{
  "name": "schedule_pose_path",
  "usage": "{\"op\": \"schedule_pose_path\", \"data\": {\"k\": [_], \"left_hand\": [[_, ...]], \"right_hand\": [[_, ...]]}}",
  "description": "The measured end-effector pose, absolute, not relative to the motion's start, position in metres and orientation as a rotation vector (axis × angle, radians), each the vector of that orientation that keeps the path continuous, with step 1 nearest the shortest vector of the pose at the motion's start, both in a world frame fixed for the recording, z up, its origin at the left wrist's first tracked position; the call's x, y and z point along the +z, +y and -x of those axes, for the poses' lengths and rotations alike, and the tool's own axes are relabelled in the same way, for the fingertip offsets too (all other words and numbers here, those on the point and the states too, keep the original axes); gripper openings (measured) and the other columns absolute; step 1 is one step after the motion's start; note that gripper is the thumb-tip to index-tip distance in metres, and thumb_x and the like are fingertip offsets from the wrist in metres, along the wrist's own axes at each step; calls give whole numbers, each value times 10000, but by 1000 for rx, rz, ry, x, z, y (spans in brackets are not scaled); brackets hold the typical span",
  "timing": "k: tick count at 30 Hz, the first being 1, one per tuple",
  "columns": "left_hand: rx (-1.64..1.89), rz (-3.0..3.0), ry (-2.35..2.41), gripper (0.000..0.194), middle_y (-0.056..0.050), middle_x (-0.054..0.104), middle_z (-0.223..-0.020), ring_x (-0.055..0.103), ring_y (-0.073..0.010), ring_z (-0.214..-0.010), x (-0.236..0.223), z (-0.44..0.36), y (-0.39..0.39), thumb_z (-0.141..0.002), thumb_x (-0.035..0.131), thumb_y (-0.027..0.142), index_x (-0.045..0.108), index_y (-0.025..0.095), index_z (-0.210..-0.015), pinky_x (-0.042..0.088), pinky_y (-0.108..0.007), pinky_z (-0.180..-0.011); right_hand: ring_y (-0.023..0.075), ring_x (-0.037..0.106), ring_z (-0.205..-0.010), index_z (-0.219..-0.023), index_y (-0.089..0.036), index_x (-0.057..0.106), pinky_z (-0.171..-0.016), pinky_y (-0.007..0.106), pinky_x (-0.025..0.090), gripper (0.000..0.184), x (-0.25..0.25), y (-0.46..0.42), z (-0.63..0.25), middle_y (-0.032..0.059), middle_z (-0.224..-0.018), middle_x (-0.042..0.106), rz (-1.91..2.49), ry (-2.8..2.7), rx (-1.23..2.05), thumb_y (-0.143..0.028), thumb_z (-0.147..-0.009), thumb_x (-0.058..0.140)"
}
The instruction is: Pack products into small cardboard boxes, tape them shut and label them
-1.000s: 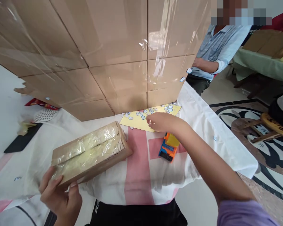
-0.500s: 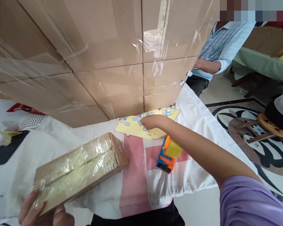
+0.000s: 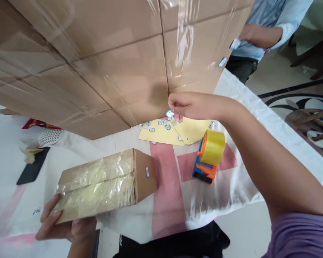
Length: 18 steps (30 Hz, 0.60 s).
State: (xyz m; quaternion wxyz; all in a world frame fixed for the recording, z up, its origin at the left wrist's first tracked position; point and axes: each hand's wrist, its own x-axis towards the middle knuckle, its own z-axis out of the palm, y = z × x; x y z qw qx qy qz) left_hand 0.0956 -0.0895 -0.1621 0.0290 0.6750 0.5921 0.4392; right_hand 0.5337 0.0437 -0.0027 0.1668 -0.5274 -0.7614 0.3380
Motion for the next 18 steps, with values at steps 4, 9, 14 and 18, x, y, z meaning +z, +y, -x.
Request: {"op": "schedule_pose_path", "data": {"k": [4,9,14,18], "left_hand": [[1384,-2125,1882,583,-124,577,-1267,537,-416,-1231,-164,-99,-73,-713,665,558,466,285,-1189,492,-637,-932],[2196,-2213,1644,334,-110,587,-1276,549,-377,-1222,-178,-108,-53,-876,359,506,401,296,-1133,419,-654,-1026],[2180,-2158,1563,252,-100,619,-1310,561,-373,-1225,-175,-128,-55,-843,475,426,429,289,-1050,397,-670,-1054],[1991,-2198,1600,341,-98,555,-1385,477,-399,-1322,-165,-124,-67,-857,475,490,420,305,-1139,345,-723,-1086]], "right_hand": [[115,578,-695,-837,-197,624,-625,245,413,88,-5,-9,-525,-27,-791,629,1237,-2070,866,-147,-910,624],[95,595,-661,-846,-213,578,-564,218,435,179,-60,-75,-468,-31,-792,643,806,-1670,1178,-40,-857,624],[136,650,-774,-1019,-203,611,-685,266,512,113,-128,-88,-420,19,-910,682,1060,-1482,1142,-120,-952,573],[190,679,-946,-1082,-195,625,-842,338,518,165,-146,-85,-415,67,-1042,722,1198,-1648,1001,-127,-1006,496]]}}
